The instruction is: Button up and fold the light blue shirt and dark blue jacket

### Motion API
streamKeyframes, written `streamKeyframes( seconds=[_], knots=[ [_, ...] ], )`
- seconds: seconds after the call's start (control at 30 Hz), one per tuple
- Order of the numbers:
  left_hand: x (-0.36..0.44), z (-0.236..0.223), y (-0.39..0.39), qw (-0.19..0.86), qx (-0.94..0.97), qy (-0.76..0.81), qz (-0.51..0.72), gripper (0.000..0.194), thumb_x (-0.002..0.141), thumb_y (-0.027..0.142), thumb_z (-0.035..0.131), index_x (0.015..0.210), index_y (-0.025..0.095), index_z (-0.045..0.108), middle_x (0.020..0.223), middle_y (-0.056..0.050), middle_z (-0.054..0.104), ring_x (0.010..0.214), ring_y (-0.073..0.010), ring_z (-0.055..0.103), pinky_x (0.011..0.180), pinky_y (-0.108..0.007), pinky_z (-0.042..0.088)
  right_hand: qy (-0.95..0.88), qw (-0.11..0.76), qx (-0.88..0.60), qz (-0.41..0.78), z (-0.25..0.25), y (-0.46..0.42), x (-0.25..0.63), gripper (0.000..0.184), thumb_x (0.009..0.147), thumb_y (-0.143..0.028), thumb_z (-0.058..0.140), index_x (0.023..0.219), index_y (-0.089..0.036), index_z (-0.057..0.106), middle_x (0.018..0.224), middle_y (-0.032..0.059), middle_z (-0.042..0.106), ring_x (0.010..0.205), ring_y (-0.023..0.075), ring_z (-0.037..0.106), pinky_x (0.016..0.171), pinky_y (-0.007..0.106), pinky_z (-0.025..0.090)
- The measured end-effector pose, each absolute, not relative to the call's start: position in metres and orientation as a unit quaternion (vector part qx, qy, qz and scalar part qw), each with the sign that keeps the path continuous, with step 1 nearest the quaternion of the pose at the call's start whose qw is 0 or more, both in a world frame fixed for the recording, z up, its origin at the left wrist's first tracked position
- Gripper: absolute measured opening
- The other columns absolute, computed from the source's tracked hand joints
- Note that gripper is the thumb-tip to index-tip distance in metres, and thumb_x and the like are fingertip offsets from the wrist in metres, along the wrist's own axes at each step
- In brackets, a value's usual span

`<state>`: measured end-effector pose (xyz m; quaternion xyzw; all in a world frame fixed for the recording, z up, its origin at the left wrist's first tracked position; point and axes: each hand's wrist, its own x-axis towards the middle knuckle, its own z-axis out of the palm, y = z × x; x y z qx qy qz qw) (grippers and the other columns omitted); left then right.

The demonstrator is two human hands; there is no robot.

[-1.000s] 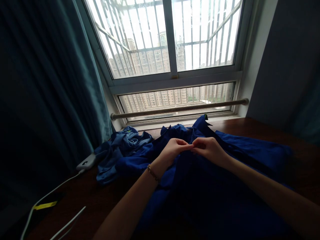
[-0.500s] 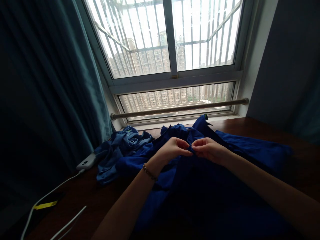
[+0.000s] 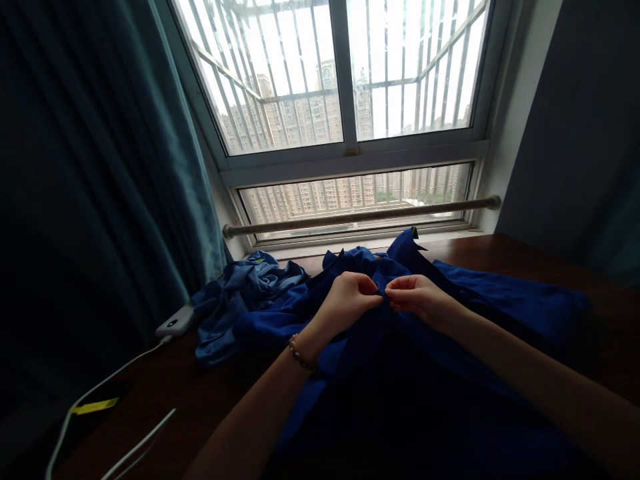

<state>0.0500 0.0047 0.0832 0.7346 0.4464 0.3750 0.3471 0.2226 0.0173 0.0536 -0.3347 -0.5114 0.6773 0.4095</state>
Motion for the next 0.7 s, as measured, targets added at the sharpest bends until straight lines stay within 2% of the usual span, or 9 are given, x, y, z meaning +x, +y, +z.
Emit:
streamKeyframes(
  seconds=[0.07, 0.13, 0.3, 0.4, 0.5, 0.7],
  knots=[
    [0.051, 0.083, 0.003, 0.357, 0.737, 0.456, 0.35, 0.014, 0.06, 0.025, 0.061, 0.061, 0.011, 0.064, 0.052, 0.001, 0.052, 0.048, -0.0074, 0.041, 0.043, -0.019, 0.026, -0.529, 0.423, -0.343, 0.651, 0.054, 0.015, 0.222, 0.024, 0.059, -0.027, 0.073, 0.074, -0.011, 0.063, 0.063, 0.001, 0.058, 0.057, 0.0077, 0.055, 0.055, 0.018, 0.045],
    [0.05, 0.084, 0.002, 0.409, 0.722, 0.45, 0.331, 0.015, 0.061, 0.025, 0.06, 0.061, 0.01, 0.064, 0.049, 0.002, 0.048, 0.044, -0.0059, 0.037, 0.041, -0.019, 0.022, -0.532, 0.43, -0.334, 0.648, 0.055, 0.014, 0.221, 0.024, 0.059, -0.027, 0.073, 0.073, -0.011, 0.062, 0.063, 0.0007, 0.058, 0.057, 0.0074, 0.054, 0.056, 0.018, 0.044],
    [0.048, 0.089, 0.008, 0.587, 0.601, 0.421, 0.343, 0.016, 0.055, 0.019, 0.067, 0.069, 0.011, 0.065, 0.054, 0.001, 0.051, 0.044, -0.0036, 0.04, 0.042, -0.017, 0.027, -0.513, 0.401, -0.291, 0.701, 0.058, 0.016, 0.223, 0.022, 0.06, -0.027, 0.071, 0.073, -0.012, 0.061, 0.062, -0.0006, 0.055, 0.054, 0.0059, 0.051, 0.054, 0.018, 0.043],
    [0.047, 0.09, 0.011, 0.642, 0.557, 0.405, 0.337, 0.02, 0.05, 0.016, 0.071, 0.068, 0.011, 0.064, 0.055, 0.002, 0.052, 0.043, -0.0022, 0.041, 0.043, -0.016, 0.028, -0.531, 0.406, -0.292, 0.684, 0.061, 0.015, 0.223, 0.026, 0.06, -0.03, 0.071, 0.074, -0.013, 0.059, 0.062, -0.0006, 0.054, 0.053, 0.007, 0.05, 0.054, 0.02, 0.042],
    [0.047, 0.091, 0.011, 0.641, 0.545, 0.422, 0.338, 0.024, 0.049, 0.017, 0.073, 0.07, 0.011, 0.063, 0.056, 0.001, 0.055, 0.044, -0.0037, 0.045, 0.044, -0.017, 0.032, -0.575, 0.445, -0.31, 0.612, 0.064, 0.012, 0.222, 0.027, 0.062, -0.034, 0.068, 0.074, -0.013, 0.057, 0.061, -0.0016, 0.053, 0.053, 0.0072, 0.048, 0.053, 0.02, 0.04],
    [0.05, 0.085, 0.009, 0.625, 0.56, 0.418, 0.348, 0.022, 0.051, 0.02, 0.074, 0.069, 0.012, 0.062, 0.058, 0.001, 0.056, 0.049, -0.0063, 0.049, 0.047, -0.018, 0.036, -0.693, 0.485, -0.412, 0.338, 0.065, 0.004, 0.218, 0.015, 0.073, -0.03, 0.056, 0.073, -0.016, 0.055, 0.062, -0.0002, 0.055, 0.057, 0.0117, 0.051, 0.054, 0.024, 0.039]
  ],
)
